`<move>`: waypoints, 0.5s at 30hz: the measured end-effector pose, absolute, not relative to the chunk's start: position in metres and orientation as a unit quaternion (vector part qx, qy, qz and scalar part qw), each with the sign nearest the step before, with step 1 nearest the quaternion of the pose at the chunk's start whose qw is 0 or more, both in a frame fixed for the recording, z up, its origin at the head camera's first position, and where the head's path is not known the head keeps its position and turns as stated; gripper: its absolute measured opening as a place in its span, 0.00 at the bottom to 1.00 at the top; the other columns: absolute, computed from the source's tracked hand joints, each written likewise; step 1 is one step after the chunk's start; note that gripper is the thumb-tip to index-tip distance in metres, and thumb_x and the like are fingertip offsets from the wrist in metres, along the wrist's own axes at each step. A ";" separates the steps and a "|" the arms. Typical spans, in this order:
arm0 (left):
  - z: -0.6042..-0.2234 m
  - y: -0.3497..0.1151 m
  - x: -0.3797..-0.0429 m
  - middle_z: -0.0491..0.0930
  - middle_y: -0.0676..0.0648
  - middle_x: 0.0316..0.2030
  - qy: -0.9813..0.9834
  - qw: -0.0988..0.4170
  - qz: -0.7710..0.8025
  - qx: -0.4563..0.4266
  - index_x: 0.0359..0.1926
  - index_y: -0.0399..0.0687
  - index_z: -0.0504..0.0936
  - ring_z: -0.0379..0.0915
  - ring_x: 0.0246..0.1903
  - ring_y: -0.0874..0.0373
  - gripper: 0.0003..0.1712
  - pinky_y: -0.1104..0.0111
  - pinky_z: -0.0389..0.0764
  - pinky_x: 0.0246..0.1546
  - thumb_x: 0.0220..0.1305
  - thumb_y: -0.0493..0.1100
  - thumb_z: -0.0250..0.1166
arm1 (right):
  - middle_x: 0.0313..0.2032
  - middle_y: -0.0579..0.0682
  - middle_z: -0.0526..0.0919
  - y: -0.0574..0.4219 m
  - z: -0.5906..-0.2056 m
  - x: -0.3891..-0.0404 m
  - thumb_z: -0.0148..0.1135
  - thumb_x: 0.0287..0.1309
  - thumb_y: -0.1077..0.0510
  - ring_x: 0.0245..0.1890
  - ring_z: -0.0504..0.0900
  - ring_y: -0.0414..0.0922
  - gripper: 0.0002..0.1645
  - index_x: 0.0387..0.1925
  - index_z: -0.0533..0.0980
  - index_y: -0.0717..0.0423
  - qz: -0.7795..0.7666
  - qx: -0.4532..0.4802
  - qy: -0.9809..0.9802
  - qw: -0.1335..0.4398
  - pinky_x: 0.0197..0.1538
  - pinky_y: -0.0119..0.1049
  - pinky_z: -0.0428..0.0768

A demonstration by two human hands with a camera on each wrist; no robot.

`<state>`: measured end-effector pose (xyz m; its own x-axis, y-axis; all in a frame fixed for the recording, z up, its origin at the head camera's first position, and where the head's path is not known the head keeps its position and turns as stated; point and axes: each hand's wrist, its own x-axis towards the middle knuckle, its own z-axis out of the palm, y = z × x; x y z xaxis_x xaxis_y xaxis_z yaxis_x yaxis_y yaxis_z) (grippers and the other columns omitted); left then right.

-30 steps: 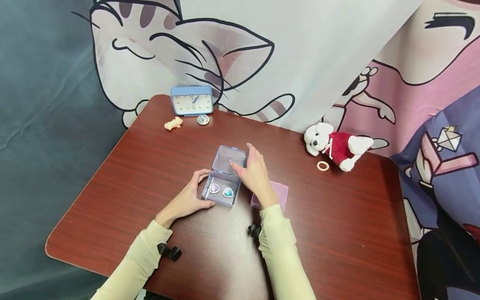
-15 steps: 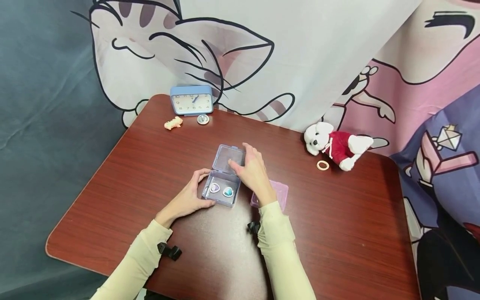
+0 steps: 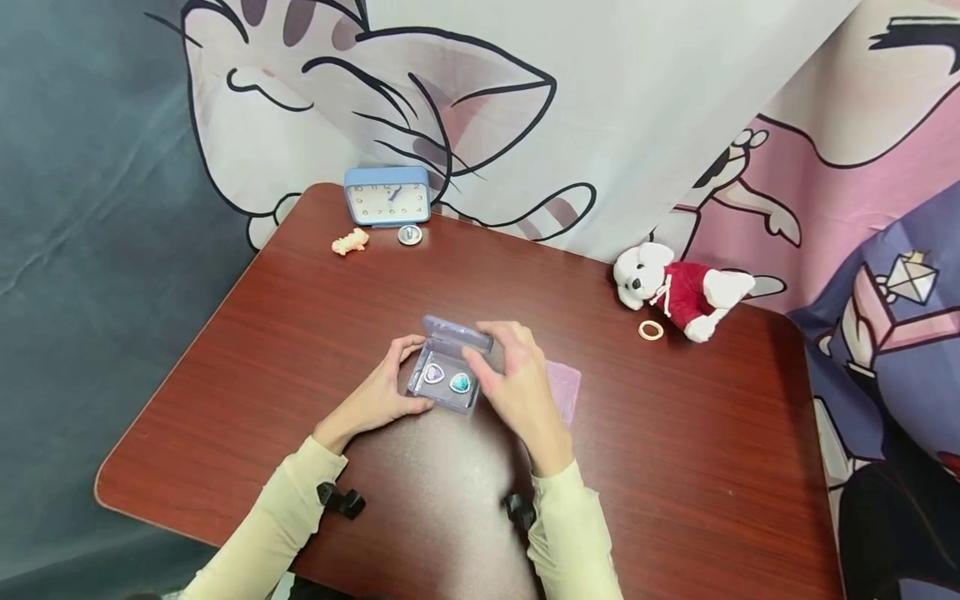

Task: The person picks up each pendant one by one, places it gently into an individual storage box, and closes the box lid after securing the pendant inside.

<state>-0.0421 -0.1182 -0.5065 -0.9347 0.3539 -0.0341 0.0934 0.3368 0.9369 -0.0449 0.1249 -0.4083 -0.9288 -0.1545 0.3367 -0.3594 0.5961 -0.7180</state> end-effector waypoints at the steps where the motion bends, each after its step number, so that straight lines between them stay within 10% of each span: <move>1: -0.506 -0.118 -0.042 0.67 0.41 0.75 0.809 0.117 0.560 0.138 0.76 0.52 0.58 0.58 0.77 0.48 0.57 0.48 0.55 0.79 0.50 0.39 0.82 | 0.47 0.51 0.87 0.125 -0.409 -0.041 0.76 0.60 0.55 0.36 0.78 0.48 0.19 0.51 0.86 0.57 0.422 0.152 -0.885 0.121 0.39 0.40 0.77; 15: -0.507 -0.117 -0.043 0.65 0.40 0.76 0.805 0.114 0.564 0.141 0.75 0.51 0.57 0.58 0.78 0.49 0.56 0.50 0.54 0.79 0.51 0.37 0.80 | 0.52 0.61 0.84 0.121 -0.450 -0.024 0.80 0.54 0.58 0.56 0.81 0.61 0.14 0.39 0.85 0.61 0.378 0.238 -0.888 0.111 0.62 0.57 0.78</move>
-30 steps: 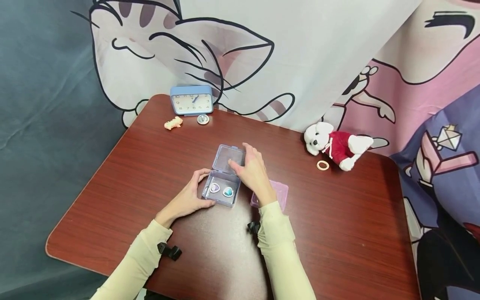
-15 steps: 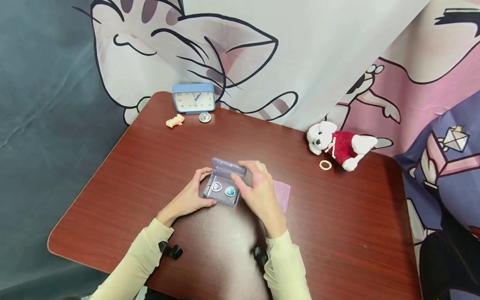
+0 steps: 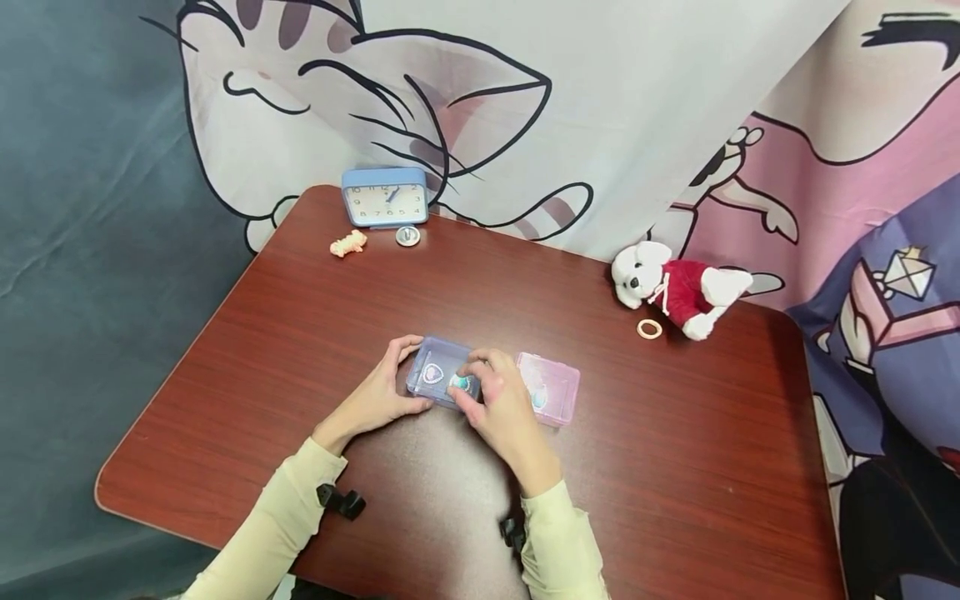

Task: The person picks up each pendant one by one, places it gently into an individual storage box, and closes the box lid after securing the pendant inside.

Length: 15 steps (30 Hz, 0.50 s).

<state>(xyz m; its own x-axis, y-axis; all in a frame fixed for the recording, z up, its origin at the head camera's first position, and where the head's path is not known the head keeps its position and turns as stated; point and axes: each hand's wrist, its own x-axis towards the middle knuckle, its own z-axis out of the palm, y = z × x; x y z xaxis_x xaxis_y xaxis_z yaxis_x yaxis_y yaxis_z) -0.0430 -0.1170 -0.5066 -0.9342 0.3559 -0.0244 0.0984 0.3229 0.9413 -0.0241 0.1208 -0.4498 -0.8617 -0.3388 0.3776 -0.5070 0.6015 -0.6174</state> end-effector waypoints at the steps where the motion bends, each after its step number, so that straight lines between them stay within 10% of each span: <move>1: -0.506 -0.117 -0.043 0.65 0.40 0.76 0.806 0.115 0.563 0.140 0.75 0.51 0.57 0.58 0.78 0.49 0.56 0.50 0.54 0.79 0.52 0.37 0.80 | 0.54 0.62 0.83 0.120 -0.452 -0.024 0.81 0.53 0.57 0.57 0.80 0.62 0.16 0.40 0.84 0.61 0.370 0.239 -0.891 0.110 0.63 0.58 0.77; 15: -0.506 -0.118 -0.043 0.64 0.40 0.76 0.808 0.116 0.558 0.147 0.76 0.50 0.56 0.57 0.78 0.49 0.55 0.49 0.55 0.79 0.52 0.37 0.79 | 0.62 0.63 0.80 0.117 -0.461 -0.025 0.86 0.47 0.53 0.63 0.78 0.62 0.26 0.42 0.80 0.61 0.356 0.213 -0.906 0.087 0.65 0.60 0.76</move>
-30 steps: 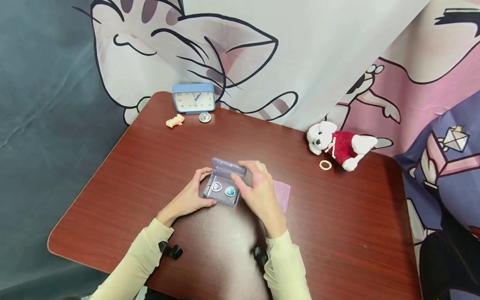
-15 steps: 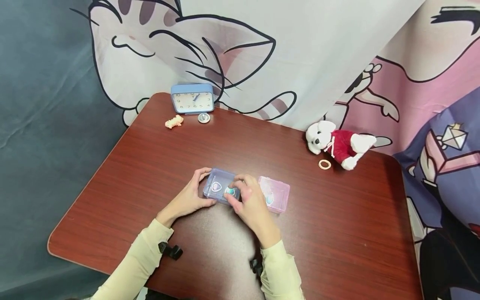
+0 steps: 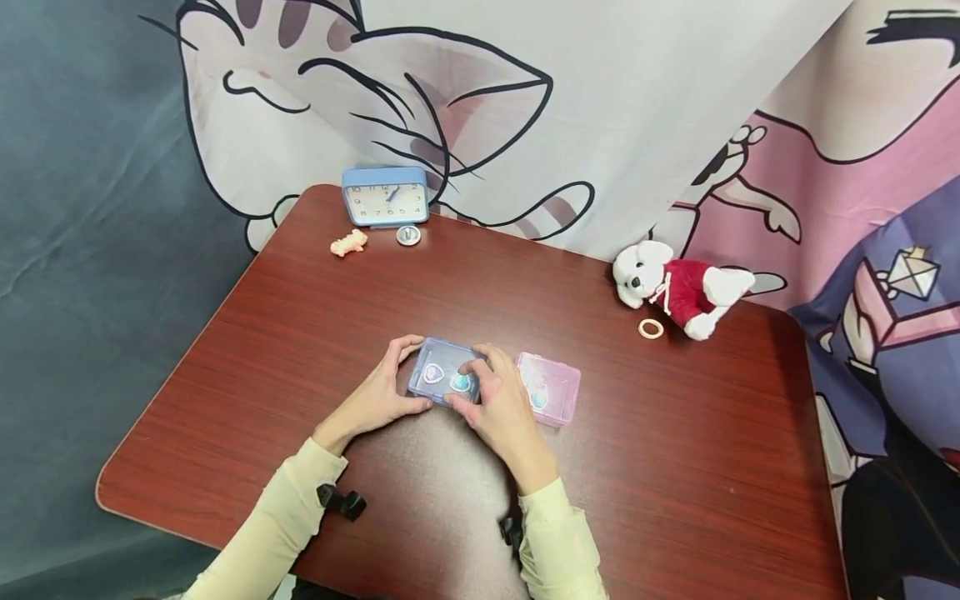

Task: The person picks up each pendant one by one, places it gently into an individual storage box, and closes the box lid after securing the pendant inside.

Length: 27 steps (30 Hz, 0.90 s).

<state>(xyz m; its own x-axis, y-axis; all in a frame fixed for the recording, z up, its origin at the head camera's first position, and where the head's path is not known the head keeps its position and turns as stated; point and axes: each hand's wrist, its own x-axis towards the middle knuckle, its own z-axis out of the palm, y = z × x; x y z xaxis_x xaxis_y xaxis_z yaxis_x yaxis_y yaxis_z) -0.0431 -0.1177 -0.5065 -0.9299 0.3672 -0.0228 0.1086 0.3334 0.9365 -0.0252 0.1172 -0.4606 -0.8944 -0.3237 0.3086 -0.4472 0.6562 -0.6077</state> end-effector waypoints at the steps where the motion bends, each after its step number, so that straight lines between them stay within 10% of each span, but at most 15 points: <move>1: -0.507 -0.118 -0.043 0.64 0.40 0.76 0.808 0.115 0.558 0.147 0.76 0.50 0.56 0.57 0.78 0.49 0.55 0.49 0.56 0.79 0.52 0.37 0.79 | 0.62 0.63 0.80 0.117 -0.461 -0.025 0.86 0.47 0.53 0.63 0.77 0.62 0.27 0.42 0.80 0.61 0.357 0.211 -0.906 0.086 0.65 0.61 0.75; 27: -0.507 -0.118 -0.037 0.64 0.41 0.76 0.811 0.123 0.552 0.149 0.76 0.51 0.56 0.56 0.78 0.50 0.56 0.50 0.56 0.79 0.52 0.38 0.80 | 0.60 0.63 0.81 0.113 -0.441 -0.017 0.85 0.46 0.53 0.66 0.74 0.62 0.26 0.41 0.80 0.62 0.327 0.187 -0.924 0.061 0.69 0.61 0.72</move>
